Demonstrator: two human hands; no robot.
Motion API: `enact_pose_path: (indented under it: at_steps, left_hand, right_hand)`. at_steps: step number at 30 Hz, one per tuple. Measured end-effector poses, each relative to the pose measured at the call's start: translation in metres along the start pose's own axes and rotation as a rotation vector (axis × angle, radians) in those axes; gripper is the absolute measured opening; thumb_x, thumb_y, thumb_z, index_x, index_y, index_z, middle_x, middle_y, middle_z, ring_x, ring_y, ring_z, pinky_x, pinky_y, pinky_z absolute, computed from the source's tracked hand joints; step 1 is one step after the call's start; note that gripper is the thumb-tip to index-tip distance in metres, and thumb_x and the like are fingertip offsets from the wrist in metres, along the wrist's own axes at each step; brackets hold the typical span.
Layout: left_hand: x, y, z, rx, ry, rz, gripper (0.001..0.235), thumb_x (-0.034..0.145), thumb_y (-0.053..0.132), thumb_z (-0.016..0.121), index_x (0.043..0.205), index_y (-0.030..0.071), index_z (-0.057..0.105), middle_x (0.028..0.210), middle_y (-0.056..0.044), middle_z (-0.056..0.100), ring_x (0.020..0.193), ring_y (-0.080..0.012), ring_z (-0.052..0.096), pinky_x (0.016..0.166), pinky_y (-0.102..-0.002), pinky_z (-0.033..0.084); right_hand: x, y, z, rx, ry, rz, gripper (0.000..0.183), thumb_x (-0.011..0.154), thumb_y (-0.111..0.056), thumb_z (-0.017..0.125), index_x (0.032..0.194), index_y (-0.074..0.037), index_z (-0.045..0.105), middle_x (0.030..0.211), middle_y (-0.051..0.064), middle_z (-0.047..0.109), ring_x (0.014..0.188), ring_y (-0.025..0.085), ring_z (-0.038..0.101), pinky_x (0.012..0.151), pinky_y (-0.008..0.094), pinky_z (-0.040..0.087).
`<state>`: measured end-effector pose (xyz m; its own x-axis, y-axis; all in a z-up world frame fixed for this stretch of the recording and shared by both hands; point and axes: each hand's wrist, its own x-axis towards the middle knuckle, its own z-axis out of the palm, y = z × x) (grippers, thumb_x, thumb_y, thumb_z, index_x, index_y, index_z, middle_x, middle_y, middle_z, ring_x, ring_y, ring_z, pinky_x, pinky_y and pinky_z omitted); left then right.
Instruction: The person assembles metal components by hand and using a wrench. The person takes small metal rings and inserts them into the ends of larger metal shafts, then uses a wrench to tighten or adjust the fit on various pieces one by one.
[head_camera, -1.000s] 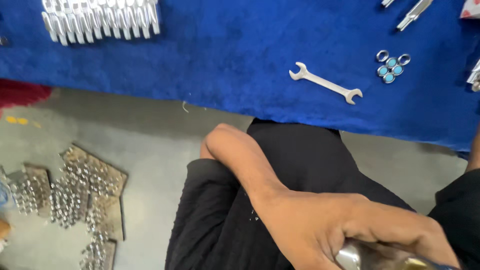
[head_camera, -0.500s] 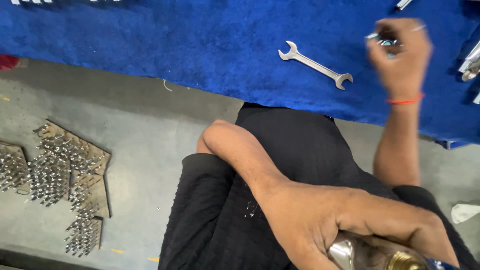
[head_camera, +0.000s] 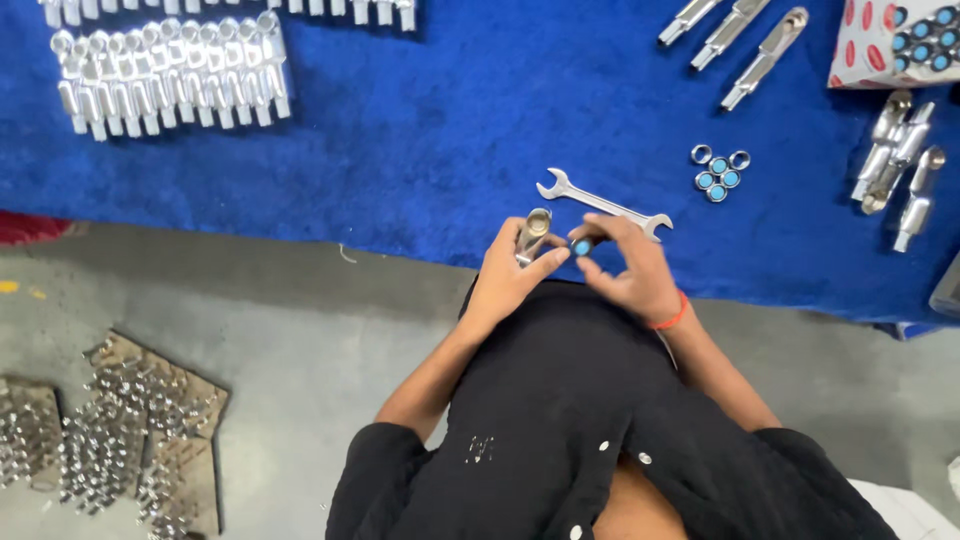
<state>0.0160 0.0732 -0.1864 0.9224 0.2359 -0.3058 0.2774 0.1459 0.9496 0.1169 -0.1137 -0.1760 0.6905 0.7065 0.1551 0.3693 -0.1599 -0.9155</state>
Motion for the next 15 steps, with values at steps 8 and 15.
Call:
enact_pose_path:
  at_steps: [8, 15]
  left_hand:
    - [0.011, -0.013, 0.019, -0.398, -0.13, -0.208, 0.038, 0.089, 0.026, 0.081, 0.108, 0.007, 0.054, 0.093, -0.006, 0.072, 0.067, -0.0056, 0.058, 0.053, -0.022, 0.045]
    - [0.015, 0.004, 0.041, -0.405, -0.154, -0.247, 0.039, 0.099, 0.031, 0.072, 0.121, 0.003, 0.055, 0.1, -0.006, 0.067, 0.074, -0.0072, 0.057, 0.057, -0.023, 0.048]
  right_hand:
    - [-0.023, 0.012, -0.003, 0.007, 0.018, -0.066, 0.058, 0.087, -0.005, 0.081, 0.138, -0.001, 0.053, 0.123, 0.013, 0.068, 0.111, 0.027, 0.068, 0.098, 0.036, 0.056]
    - [-0.039, 0.03, -0.005, 0.404, 0.179, 0.068, 0.03, 0.093, 0.0, 0.077, 0.12, 0.0, 0.067, 0.126, 0.013, 0.07, 0.119, 0.025, 0.068, 0.104, 0.036, 0.056]
